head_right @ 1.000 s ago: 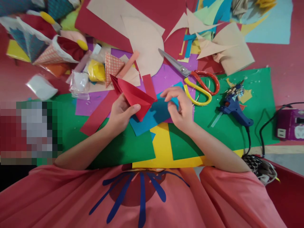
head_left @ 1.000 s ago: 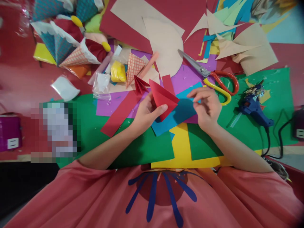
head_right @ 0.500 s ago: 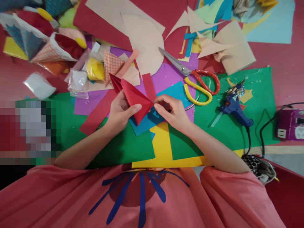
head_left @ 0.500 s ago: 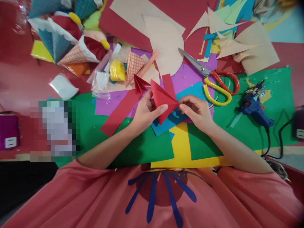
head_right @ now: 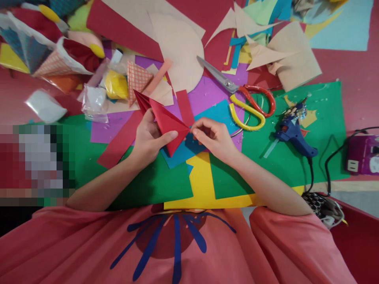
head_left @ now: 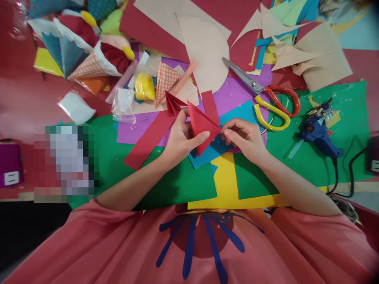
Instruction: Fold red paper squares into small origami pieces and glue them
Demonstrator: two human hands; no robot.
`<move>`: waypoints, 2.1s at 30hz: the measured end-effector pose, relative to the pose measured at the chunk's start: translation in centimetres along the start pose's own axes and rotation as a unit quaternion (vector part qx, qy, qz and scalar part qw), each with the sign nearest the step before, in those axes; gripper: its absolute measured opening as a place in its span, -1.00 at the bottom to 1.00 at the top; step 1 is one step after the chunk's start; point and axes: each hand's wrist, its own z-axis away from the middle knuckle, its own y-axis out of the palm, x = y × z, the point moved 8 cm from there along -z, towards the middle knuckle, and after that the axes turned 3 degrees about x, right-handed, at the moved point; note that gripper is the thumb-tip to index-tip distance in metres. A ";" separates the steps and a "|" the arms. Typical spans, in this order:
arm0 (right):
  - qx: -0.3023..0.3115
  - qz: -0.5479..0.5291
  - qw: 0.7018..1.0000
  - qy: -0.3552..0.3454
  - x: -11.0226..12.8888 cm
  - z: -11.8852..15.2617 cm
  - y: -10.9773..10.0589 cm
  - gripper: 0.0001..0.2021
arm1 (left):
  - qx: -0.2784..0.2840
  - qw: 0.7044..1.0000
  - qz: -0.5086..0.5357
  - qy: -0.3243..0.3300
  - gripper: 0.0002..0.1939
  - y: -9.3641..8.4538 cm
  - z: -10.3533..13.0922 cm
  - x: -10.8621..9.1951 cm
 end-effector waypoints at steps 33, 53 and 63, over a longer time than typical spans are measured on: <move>-0.003 0.014 1.000 0.003 -0.1 -0.1 0.0 -0.63 | -0.007 1.000 0.001 -0.011 -0.47 0.3 -0.2 -0.5; -0.009 0.012 1.000 0.016 -0.2 -0.1 0.0 -0.60 | 0.017 1.000 -0.004 -0.011 -0.49 0.4 -0.2 -0.2; -0.006 0.060 0.998 0.002 -0.2 -0.1 0.1 -0.63 | 0.007 1.000 0.002 -0.019 -0.48 0.5 -0.2 -0.4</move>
